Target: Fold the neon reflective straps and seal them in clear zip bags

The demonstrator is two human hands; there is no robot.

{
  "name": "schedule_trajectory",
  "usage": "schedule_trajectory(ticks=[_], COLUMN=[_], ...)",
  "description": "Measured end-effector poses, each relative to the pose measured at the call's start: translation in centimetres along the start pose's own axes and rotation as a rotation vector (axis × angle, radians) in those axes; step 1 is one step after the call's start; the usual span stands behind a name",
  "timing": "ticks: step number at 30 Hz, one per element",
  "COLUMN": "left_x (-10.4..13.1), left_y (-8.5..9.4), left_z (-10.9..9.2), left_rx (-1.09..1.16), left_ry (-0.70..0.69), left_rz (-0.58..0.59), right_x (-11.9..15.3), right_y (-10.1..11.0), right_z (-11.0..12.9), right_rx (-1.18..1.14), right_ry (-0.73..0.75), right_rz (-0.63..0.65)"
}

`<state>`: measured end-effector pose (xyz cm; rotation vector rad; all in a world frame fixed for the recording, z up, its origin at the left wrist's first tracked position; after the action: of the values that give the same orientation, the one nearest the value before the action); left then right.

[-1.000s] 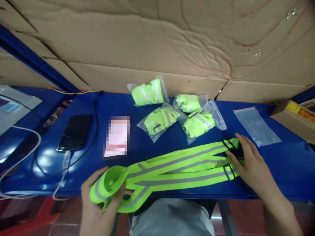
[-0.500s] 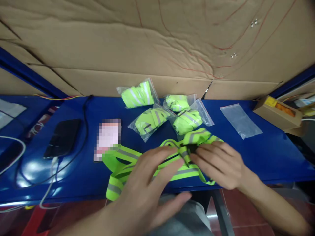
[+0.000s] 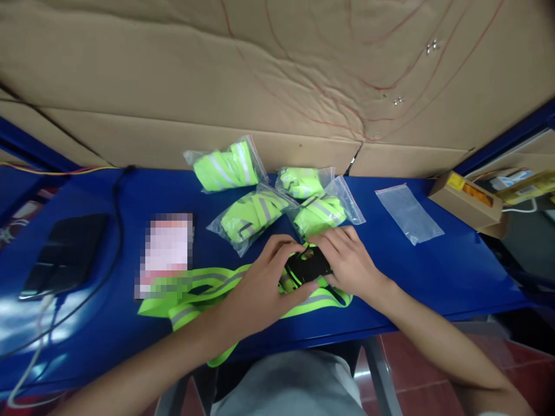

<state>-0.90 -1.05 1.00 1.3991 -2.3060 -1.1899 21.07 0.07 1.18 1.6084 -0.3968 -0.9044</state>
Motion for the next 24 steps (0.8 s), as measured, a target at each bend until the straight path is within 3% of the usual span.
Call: schedule_trajectory(ticks=[5,18,24], left_x=[0.0,-0.3,0.1], left_y=[-0.4,-0.9,0.0], left_z=[-0.2,-0.2,-0.4], left_rx=[-0.164,-0.483,-0.564], left_ry=[-0.101,-0.306,-0.288], left_rz=[-0.109,-0.238,-0.119], right_x=[-0.1,-0.4,-0.1], right_y=[-0.2,0.1,2.1], right_z=[1.2,2.6,1.1], right_rx=[0.077,0.260,0.118], right_ry=[-0.043,-0.124,-0.195], right_rz=[-0.041,0.073,0.107])
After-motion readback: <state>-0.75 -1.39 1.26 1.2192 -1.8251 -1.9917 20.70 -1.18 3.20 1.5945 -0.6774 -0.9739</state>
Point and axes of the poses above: each hand's wrist, its own x-axis away from the middle knuckle, its own y-axis out of the back of the hand, z = x × y, the point moved 1 cm from there along -x, towards the middle knuckle, and after that the axes turned 1 degree about z, right-handed, at the moved point
